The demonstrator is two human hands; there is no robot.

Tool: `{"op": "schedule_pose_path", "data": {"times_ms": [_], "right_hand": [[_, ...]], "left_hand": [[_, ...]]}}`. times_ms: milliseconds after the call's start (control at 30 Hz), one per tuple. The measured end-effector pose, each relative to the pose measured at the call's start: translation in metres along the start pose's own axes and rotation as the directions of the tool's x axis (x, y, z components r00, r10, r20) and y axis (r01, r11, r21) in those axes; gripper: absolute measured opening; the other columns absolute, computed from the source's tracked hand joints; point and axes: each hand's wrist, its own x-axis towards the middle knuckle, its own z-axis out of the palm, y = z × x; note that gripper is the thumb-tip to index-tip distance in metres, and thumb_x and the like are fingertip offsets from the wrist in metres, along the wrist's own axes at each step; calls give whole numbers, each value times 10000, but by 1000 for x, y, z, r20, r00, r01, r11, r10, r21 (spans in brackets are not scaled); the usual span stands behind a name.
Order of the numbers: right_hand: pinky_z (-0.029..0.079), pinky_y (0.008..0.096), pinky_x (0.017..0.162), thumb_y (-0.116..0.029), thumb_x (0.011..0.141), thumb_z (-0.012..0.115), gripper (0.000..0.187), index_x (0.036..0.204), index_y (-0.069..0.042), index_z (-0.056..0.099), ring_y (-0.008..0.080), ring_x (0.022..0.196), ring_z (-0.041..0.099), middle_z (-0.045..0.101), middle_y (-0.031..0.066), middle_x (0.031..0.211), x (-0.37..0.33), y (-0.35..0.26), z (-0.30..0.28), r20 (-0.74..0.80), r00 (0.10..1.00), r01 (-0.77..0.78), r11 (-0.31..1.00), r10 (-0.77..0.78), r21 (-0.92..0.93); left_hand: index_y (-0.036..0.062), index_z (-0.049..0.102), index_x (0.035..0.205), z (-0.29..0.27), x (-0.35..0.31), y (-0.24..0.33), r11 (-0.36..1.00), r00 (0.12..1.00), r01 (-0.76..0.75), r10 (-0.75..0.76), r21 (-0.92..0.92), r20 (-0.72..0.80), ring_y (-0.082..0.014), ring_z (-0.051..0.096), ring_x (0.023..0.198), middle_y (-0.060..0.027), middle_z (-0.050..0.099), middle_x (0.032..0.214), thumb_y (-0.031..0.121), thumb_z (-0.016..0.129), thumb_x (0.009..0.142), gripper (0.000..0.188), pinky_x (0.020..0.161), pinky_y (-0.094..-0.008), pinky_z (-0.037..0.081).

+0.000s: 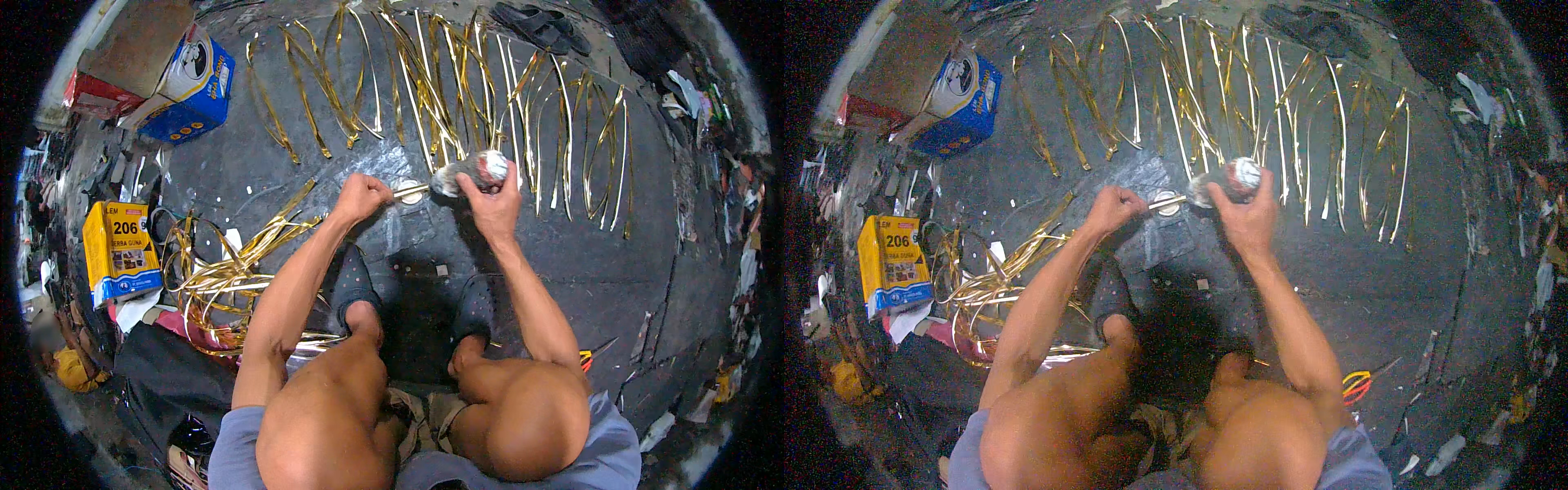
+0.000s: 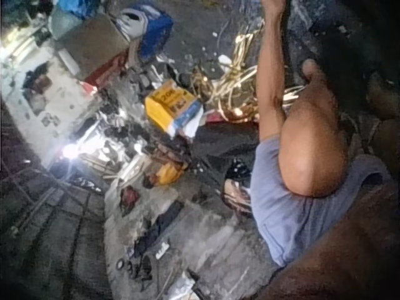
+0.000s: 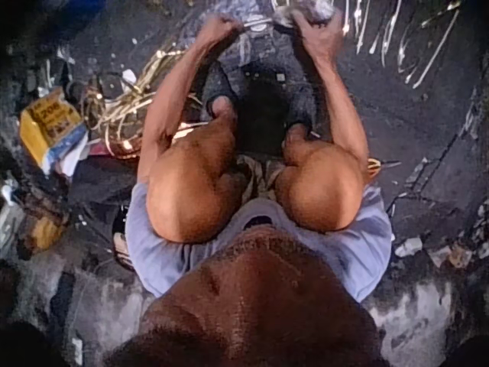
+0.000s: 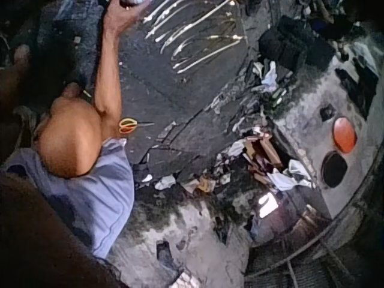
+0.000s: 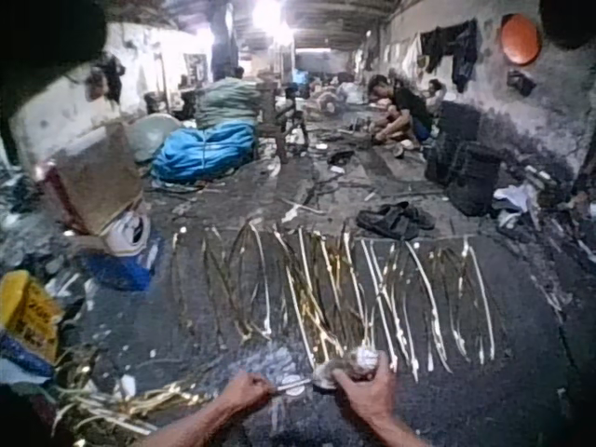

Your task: The person sits on the floor and repeatedly wraps thin gold and silver decorative strips around a small cylindrical object. The person picks up each strip, wraps it around the object, and places the finished piece aside. The process is repeated continuously.

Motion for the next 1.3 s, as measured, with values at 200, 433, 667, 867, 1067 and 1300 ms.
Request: {"op": "schedule_pose_path", "data": {"times_ms": [200,433,667,867,1067,1300], "right_hand": [[589,379,767,-239,788,889,578,1218,-37,558,261,856,747,731,167,988,-15,-27,49,312,950,11,999,-1,-31],[576,470,831,-118,813,819,602,1306,-27,486,451,1024,676,666,245,1108,-31,-7,46,332,901,344,927,-281,-151],[550,431,876,56,807,593,530,1319,-15,474,358,1007,704,694,203,1123,-9,13,38,405,908,-85,993,109,-77],[523,315,681,-15,841,650,114,953,-32,655,160,749,654,699,60,848,4,106,83,325,878,-362,932,350,-27],[473,279,541,50,844,662,111,846,-42,600,150,618,592,609,41,767,15,91,64,462,654,-755,545,598,364],[450,209,594,59,939,622,54,974,39,585,118,705,516,569,79,878,59,-83,-122,469,801,-563,203,372,801]], "left_hand": [[35,813,799,17,18,-34,1000,997,-30,30,1,-66,-191,691,670,-126,745,704,174,770,790,145,693,-380,545],[85,583,1350,26,-16,17,828,812,-552,560,97,-162,-340,620,1200,-160,612,1269,103,763,716,659,1033,-416,503],[43,599,1249,30,-21,37,859,842,-511,497,-15,-207,-358,673,1071,-174,668,1160,28,749,775,497,906,-411,548],[44,593,1224,34,-17,34,834,819,-551,533,-29,-213,-390,674,1079,-186,674,1133,-12,709,788,455,891,-429,544],[34,549,1291,38,-17,35,848,836,-529,528,35,-150,-408,638,1169,-197,654,1218,-42,645,758,547,1004,-430,520],[47,576,1239,33,-21,41,828,807,-554,559,84,-191,-410,625,1125,-180,638,1166,-34,644,779,471,959,-455,524]]}}
